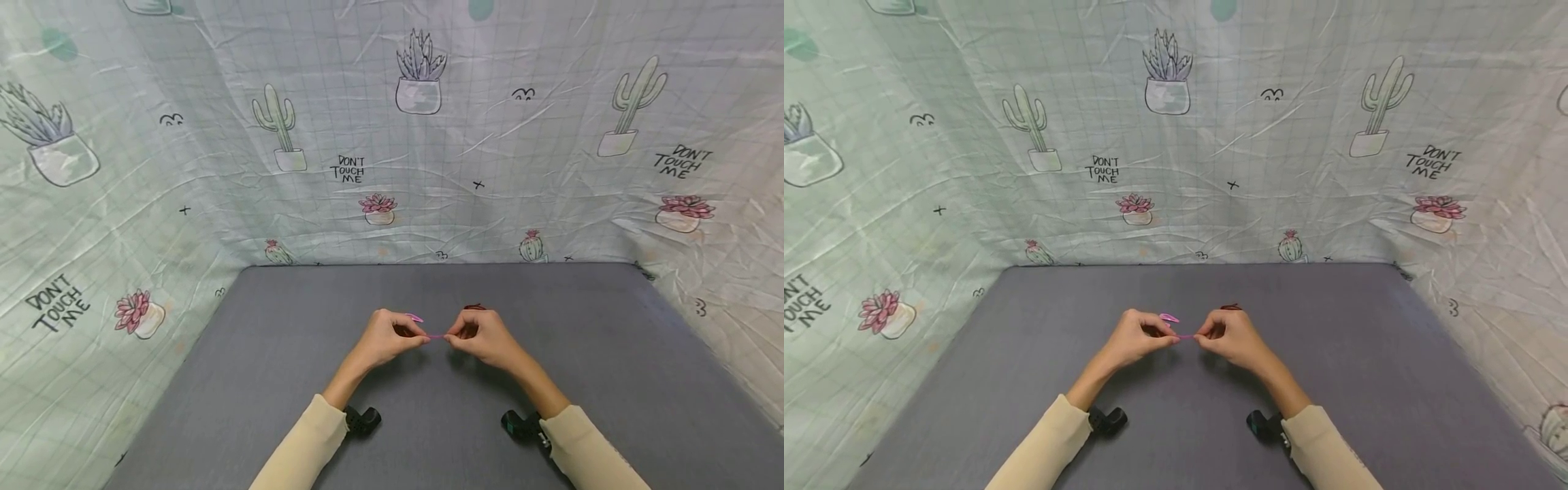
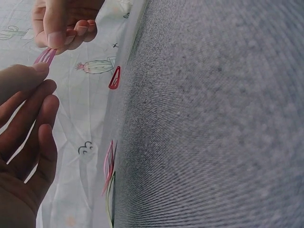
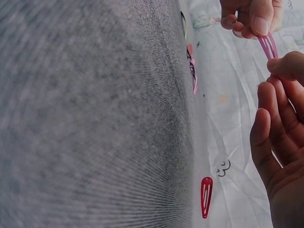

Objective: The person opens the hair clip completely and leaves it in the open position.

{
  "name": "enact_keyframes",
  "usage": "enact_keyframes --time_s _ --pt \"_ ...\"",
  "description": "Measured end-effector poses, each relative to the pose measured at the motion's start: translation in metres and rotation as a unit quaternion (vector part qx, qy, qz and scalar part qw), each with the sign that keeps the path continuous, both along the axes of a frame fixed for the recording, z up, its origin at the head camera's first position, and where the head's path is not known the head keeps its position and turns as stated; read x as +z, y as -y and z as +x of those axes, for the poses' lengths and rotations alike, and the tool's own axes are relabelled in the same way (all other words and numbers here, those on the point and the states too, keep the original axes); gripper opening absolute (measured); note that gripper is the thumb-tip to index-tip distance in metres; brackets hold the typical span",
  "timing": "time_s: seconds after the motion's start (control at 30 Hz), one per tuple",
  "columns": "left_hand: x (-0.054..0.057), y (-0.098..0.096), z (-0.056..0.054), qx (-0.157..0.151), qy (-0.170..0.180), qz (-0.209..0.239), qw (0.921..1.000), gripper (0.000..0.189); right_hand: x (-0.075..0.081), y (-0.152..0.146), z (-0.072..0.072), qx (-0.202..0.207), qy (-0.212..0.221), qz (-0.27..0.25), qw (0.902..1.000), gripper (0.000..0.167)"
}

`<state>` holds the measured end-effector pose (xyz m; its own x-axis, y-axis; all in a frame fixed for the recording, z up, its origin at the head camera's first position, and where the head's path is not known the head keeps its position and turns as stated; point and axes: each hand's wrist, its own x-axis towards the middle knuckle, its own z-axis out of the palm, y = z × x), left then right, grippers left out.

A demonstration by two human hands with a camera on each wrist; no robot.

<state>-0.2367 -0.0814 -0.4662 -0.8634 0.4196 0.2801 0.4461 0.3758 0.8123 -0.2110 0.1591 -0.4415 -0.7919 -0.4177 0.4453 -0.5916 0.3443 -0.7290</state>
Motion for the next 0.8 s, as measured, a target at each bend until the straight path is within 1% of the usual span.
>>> enact_keyframes --time_s 0.23,0.53,0.67,0.8 --pt "0.0005 -0.0015 0.0001 -0.001 -0.016 0.008 0.9998 0.005 -0.0013 0.0011 0.0003 0.004 0.009 -0.008 0.9999 0.015" --pt "0.0001 -0.0038 0.0047 -0.005 -0.030 0.010 0.9995 0.006 -0.0046 0.0016 0.0031 0.011 -0.012 -0.025 0.9996 0.017" --pt "-0.0003 -0.0049 0.0059 -0.003 -0.035 0.007 0.9993 0.006 -0.0047 0.0012 0.0036 0.010 -0.013 -0.028 0.9995 0.019" --pt "0.0001 -0.0057 0.0086 -0.005 -0.035 0.014 0.9993 0.006 -0.0049 0.0008 0.0046 0.009 -0.013 -0.030 0.9994 0.020"
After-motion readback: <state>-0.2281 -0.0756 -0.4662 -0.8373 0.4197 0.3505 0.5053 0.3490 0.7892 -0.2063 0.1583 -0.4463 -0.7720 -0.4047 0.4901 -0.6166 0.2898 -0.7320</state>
